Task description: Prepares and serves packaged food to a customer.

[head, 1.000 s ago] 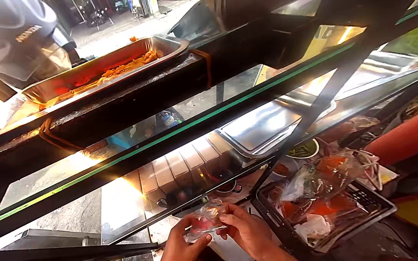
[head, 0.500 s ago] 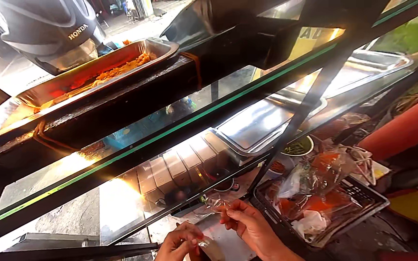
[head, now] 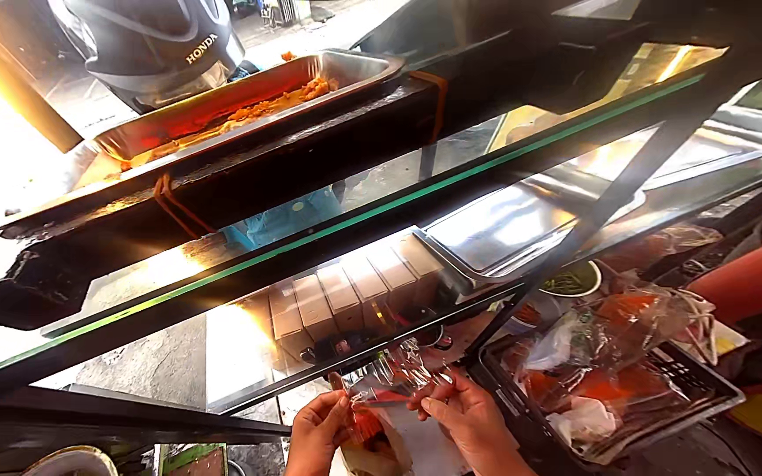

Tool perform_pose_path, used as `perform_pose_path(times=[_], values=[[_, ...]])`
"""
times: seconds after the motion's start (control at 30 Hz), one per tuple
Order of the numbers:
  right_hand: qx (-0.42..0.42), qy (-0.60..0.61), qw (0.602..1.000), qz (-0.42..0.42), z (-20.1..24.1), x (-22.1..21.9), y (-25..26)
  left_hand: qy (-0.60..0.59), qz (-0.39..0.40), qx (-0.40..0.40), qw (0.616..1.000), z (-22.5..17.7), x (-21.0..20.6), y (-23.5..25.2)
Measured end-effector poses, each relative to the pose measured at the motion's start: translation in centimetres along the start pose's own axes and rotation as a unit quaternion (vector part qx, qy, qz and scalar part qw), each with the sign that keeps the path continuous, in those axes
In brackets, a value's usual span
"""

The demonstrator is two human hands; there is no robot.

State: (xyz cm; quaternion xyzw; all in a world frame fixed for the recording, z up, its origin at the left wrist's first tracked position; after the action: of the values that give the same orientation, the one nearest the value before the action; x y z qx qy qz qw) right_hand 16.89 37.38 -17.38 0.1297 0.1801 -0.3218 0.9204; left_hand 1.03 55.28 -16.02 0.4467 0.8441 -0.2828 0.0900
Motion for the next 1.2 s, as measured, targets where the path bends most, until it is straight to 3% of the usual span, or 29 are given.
perform_pose_path(times=[0.1,0.27,0.43,0.53,0.6,0.67,0.73,0.8,0.93,1.2], values=[[-0.019,-0.009,0.999,-0.024,-0.1,-0.2,0.0,0.062,0.026,-0.036,0.997,0.0,0.4,0.0],[-0.070,0.030,0.997,0.013,-0.2,0.7,0.1,0.118,0.018,-0.078,0.990,-0.3,0.2,0.0],[-0.109,0.011,0.993,-0.049,0.7,1.2,0.3,0.197,-0.001,-0.151,0.969,-0.2,0.9,-0.1],[-0.111,-0.158,0.979,-0.072,0.8,1.5,-0.1,0.213,0.023,-0.153,0.965,-0.1,1.2,-0.3],[-0.068,-0.316,0.944,-0.066,1.0,1.0,-0.8,0.185,0.034,-0.163,0.968,0.1,1.0,-0.6],[-0.017,-0.374,0.927,0.024,1.9,-0.6,-1.6,0.173,0.032,-0.162,0.971,0.3,0.2,-1.1],[-0.040,-0.361,0.921,0.144,2.3,-2.7,-2.3,0.175,0.042,-0.141,0.974,1.0,-0.8,-1.9],[-0.111,-0.316,0.923,0.188,2.0,-4.6,-2.9,0.147,0.069,-0.109,0.981,2.2,-1.5,-2.7],[-0.159,-0.187,0.948,0.204,0.7,-5.1,-3.4,0.071,0.107,-0.019,0.992,3.2,-0.7,-3.2],[-0.218,-0.110,0.947,0.210,0.1,-6.4,-1.7,-0.006,0.099,0.058,0.993,3.2,0.8,-3.7]])
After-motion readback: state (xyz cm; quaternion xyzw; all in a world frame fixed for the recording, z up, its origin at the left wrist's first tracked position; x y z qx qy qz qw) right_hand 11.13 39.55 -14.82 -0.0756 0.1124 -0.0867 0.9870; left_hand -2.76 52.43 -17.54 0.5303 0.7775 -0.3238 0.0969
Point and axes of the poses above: each hand's wrist, its own y-axis towards the middle knuckle, its own x-axis out of the back of the hand, z = x × y, the point moved 1 cm from there along y, towards the middle knuckle, and after that the axes turned 13 degrees about z, right-handed, at the moved point
